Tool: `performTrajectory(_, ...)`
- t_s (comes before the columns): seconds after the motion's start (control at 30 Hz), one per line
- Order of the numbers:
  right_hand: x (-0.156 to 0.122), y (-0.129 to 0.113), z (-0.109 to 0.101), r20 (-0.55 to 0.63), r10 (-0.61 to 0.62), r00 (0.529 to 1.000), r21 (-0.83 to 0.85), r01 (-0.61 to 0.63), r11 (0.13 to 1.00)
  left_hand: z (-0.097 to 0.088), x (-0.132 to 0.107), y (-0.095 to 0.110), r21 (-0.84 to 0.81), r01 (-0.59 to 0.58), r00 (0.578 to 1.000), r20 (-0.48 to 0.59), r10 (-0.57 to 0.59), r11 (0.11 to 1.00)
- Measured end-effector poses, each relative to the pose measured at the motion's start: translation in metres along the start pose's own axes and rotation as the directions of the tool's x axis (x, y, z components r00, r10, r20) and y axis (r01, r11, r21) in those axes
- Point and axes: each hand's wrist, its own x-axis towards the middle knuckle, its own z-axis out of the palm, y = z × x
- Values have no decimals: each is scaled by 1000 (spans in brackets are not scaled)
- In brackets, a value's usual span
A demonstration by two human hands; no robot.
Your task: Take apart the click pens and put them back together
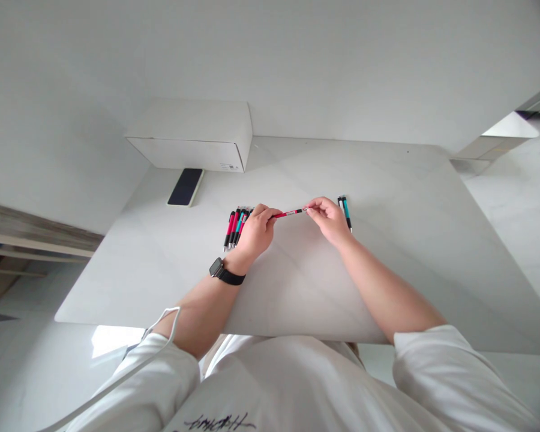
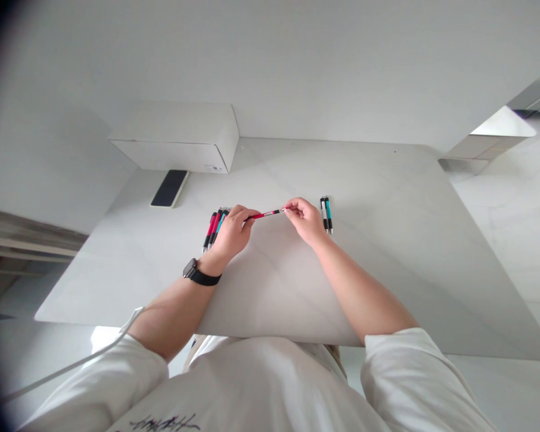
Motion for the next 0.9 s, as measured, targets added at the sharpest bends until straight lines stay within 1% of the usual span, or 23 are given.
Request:
performTrajectory(0.2,-2,-3,2,8,7,1000,38,-7,999,0,1,0,1,-3,1000,6,3,1000)
performTrajectory(0.4,-1,-2,3,-16,43,999,79,-41,996,0,1,3,-37,13,1000,8,-13,999)
performTrajectory(0.6,-1,-3,4,-35,36,999,111,-32,993,0,1,2,-54,24,1000,21,-23,998)
performTrajectory(0.8,-2,-1,3,-15,61,998,85,-60,995,0,2,4,-62,7,999,42,-4,998)
performTrajectory(0.9,-2,0,3,-5,54,999,62,-53,997,-1,2,4,-66,10,999,52,-6,998)
